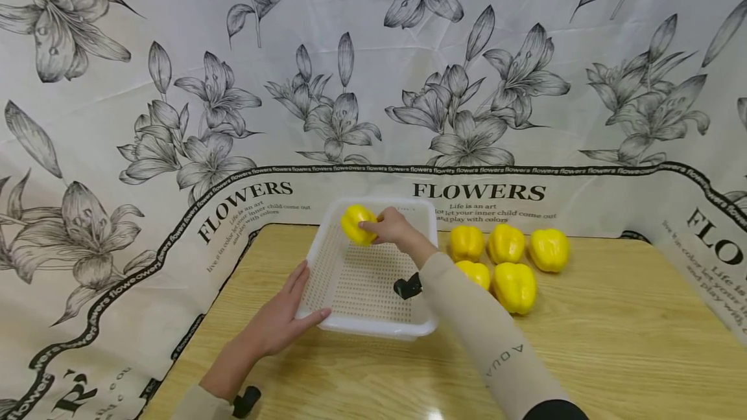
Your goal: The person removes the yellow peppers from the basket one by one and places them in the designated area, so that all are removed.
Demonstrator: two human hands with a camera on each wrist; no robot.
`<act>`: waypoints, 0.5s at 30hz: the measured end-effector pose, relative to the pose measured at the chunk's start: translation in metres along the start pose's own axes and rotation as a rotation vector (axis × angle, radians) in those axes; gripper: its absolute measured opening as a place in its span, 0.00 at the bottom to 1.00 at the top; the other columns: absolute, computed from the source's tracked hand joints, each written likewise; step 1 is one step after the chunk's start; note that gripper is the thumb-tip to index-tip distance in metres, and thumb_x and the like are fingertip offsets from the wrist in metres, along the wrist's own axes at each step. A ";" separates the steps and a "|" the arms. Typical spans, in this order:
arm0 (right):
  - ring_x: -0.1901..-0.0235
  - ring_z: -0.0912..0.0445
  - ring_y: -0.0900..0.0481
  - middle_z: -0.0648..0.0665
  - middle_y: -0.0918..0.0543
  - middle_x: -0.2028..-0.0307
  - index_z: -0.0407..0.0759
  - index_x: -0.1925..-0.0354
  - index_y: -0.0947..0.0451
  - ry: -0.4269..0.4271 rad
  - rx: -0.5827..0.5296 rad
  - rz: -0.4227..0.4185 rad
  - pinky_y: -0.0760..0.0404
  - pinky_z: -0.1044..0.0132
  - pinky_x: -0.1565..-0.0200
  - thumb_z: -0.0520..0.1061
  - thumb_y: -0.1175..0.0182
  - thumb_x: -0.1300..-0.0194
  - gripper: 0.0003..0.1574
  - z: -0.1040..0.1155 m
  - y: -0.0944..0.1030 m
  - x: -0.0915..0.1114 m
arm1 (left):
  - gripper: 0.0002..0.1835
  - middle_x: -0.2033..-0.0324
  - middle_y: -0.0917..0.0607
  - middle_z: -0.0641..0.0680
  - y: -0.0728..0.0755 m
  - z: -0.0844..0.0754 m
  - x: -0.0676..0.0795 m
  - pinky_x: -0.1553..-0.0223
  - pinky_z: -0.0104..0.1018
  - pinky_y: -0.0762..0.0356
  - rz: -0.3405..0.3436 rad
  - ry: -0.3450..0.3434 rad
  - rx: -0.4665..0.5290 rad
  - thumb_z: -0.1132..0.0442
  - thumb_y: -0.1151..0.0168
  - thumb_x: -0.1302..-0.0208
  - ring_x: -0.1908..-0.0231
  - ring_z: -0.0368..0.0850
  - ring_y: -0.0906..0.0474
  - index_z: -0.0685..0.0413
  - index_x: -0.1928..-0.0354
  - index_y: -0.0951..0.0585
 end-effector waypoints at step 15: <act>0.51 0.46 0.15 0.32 0.20 0.46 0.23 0.43 0.23 0.020 -0.120 0.077 0.14 0.60 0.50 0.48 0.39 0.25 0.28 0.016 0.026 0.049 | 0.58 0.18 0.60 0.50 -0.001 0.003 0.000 0.31 0.60 0.34 0.002 -0.010 -0.009 0.25 0.49 0.33 0.25 0.61 0.42 0.56 0.18 0.56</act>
Point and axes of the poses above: each hand's wrist, its own x-axis away from the middle knuckle, its own y-axis out of the back of the hand, z = x × y, the point moved 7 cm from there along -x, towards the middle knuckle
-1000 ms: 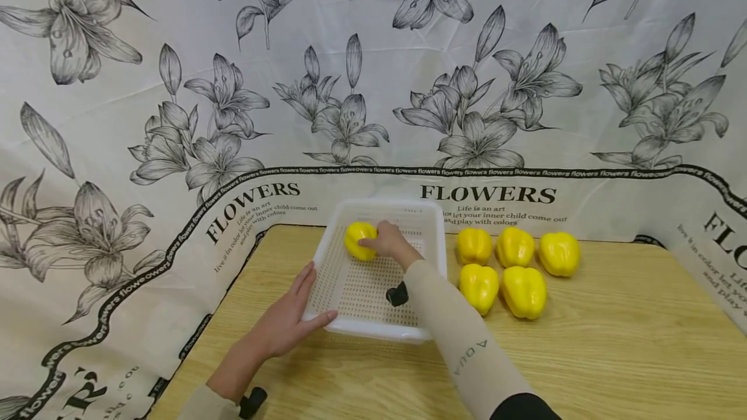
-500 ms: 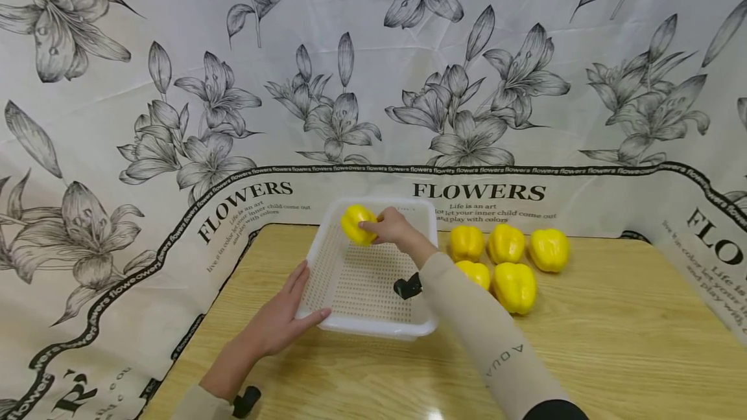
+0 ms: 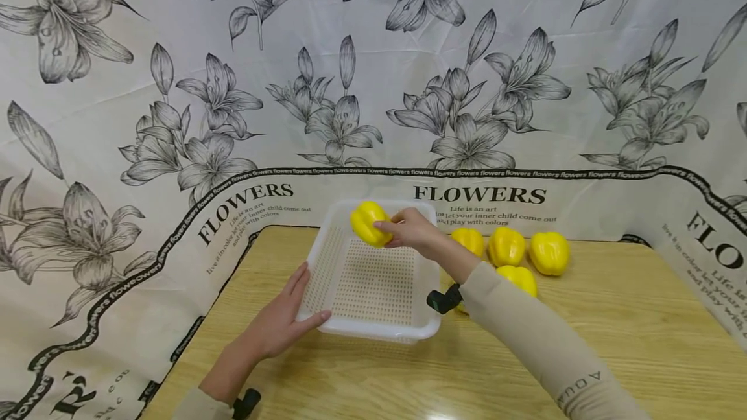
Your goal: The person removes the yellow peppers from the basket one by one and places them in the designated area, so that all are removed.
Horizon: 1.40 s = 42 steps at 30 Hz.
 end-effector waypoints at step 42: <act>0.50 0.42 0.14 0.22 0.26 0.37 0.21 0.26 0.47 0.039 0.224 -0.129 0.26 0.40 0.36 0.60 0.42 0.24 0.52 -0.049 0.069 0.117 | 0.57 0.18 0.59 0.52 0.001 -0.002 0.000 0.31 0.61 0.35 -0.006 -0.003 0.008 0.26 0.49 0.32 0.25 0.63 0.42 0.57 0.18 0.56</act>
Point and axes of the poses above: each hand's wrist, its own x-axis away from the middle knuckle, its own y-axis out of the back of the hand, z = x × y, the point moved 7 cm from there along -x, towards the middle knuckle
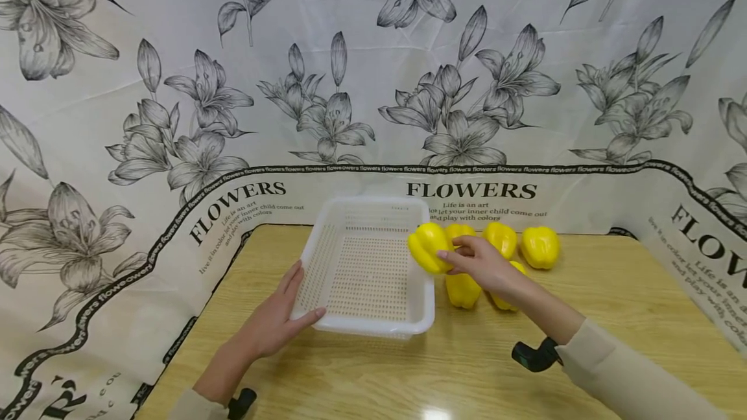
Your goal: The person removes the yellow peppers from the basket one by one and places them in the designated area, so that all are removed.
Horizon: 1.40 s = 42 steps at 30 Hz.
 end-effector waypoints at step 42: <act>0.48 0.40 0.15 0.13 0.35 0.35 0.11 0.29 0.54 -0.117 0.158 -0.090 0.20 0.42 0.43 0.60 0.56 0.17 0.52 -0.105 0.122 0.071 | 0.58 0.18 0.61 0.51 0.000 0.002 0.001 0.29 0.61 0.39 0.004 0.003 -0.003 0.25 0.49 0.33 0.24 0.63 0.46 0.57 0.18 0.57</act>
Point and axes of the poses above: each hand's wrist, its own x-axis away from the middle knuckle, its own y-axis out of the back of the hand, z = x × y, the point moved 7 cm from there along -x, towards the middle knuckle
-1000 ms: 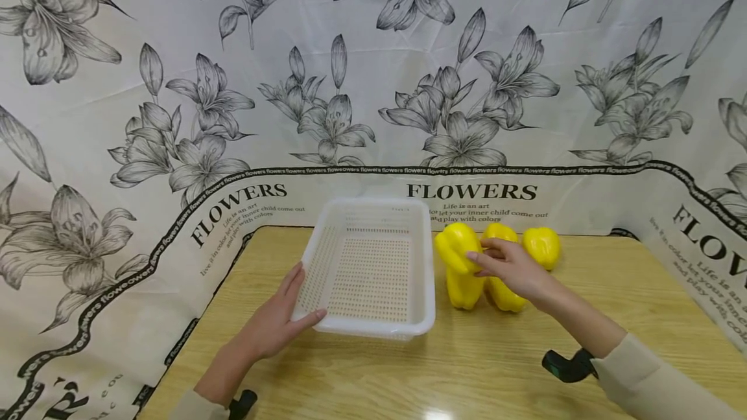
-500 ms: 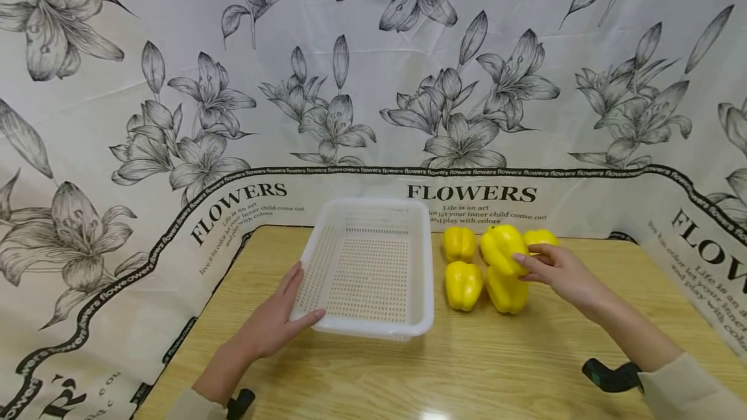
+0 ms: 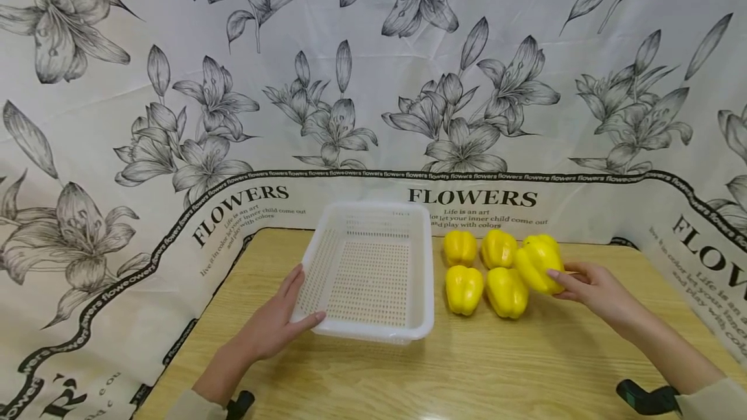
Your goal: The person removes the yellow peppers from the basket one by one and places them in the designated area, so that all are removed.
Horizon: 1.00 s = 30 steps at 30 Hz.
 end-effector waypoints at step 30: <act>0.39 0.41 0.22 0.09 0.46 0.33 0.04 0.34 0.56 -0.167 -0.258 0.257 0.16 0.55 0.44 0.54 0.64 0.14 0.48 -0.079 -0.017 0.005 | 0.58 0.18 0.61 0.50 0.000 0.000 0.000 0.30 0.62 0.37 0.006 0.005 -0.002 0.25 0.50 0.33 0.24 0.63 0.44 0.55 0.18 0.58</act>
Point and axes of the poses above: each hand's wrist, its own x-axis away from the middle knuckle, its own y-axis out of the back of the hand, z = x × y, the point moved 7 cm from there along -x, towards the middle knuckle
